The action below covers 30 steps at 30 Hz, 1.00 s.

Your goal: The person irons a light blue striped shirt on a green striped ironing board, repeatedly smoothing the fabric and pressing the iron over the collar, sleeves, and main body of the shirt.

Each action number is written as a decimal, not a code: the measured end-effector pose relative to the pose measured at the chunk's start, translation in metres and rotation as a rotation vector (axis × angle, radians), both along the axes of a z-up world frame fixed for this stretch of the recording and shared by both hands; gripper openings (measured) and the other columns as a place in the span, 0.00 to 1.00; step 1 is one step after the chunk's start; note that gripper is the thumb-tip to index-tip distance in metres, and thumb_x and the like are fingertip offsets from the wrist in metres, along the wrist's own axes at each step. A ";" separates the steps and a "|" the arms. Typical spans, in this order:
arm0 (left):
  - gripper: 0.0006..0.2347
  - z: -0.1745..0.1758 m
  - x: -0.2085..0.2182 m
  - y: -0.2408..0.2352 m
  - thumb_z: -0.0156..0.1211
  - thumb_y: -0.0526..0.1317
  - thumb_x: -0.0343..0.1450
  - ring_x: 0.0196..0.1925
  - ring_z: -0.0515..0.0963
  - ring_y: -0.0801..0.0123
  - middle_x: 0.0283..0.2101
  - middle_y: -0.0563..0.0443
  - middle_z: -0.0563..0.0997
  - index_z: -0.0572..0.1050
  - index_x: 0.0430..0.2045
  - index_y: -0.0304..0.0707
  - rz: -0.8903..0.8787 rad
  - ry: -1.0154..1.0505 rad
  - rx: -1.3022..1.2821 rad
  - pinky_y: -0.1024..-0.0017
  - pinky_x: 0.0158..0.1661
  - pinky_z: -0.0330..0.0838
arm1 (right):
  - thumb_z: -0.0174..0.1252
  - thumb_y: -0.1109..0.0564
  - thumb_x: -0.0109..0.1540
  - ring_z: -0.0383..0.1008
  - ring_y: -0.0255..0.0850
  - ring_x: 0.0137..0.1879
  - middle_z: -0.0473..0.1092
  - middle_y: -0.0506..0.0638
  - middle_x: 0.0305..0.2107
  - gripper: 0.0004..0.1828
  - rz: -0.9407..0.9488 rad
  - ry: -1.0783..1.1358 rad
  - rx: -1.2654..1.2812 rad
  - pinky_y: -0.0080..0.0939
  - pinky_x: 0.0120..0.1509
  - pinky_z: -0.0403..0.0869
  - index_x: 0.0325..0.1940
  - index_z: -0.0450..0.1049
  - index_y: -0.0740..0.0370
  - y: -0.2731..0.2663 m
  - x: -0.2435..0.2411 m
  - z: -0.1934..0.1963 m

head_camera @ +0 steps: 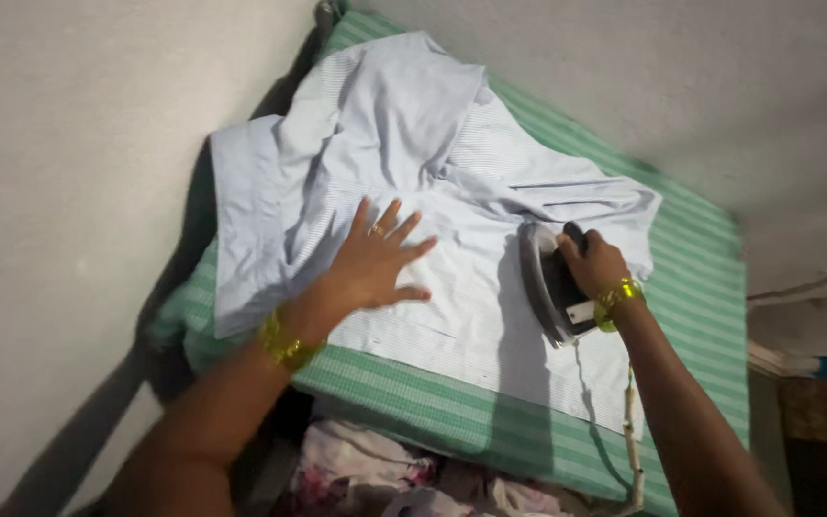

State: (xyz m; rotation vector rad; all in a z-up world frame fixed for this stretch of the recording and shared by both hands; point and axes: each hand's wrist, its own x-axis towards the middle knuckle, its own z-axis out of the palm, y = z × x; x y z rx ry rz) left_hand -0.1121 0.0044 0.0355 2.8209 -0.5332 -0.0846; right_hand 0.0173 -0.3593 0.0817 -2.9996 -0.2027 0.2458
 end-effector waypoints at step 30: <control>0.39 -0.005 -0.037 0.067 0.64 0.61 0.64 0.78 0.41 0.39 0.76 0.36 0.48 0.57 0.71 0.53 0.437 -0.198 -0.051 0.36 0.68 0.27 | 0.50 0.29 0.66 0.81 0.60 0.43 0.77 0.68 0.38 0.35 0.118 0.121 0.023 0.57 0.51 0.77 0.54 0.70 0.65 0.139 -0.023 0.025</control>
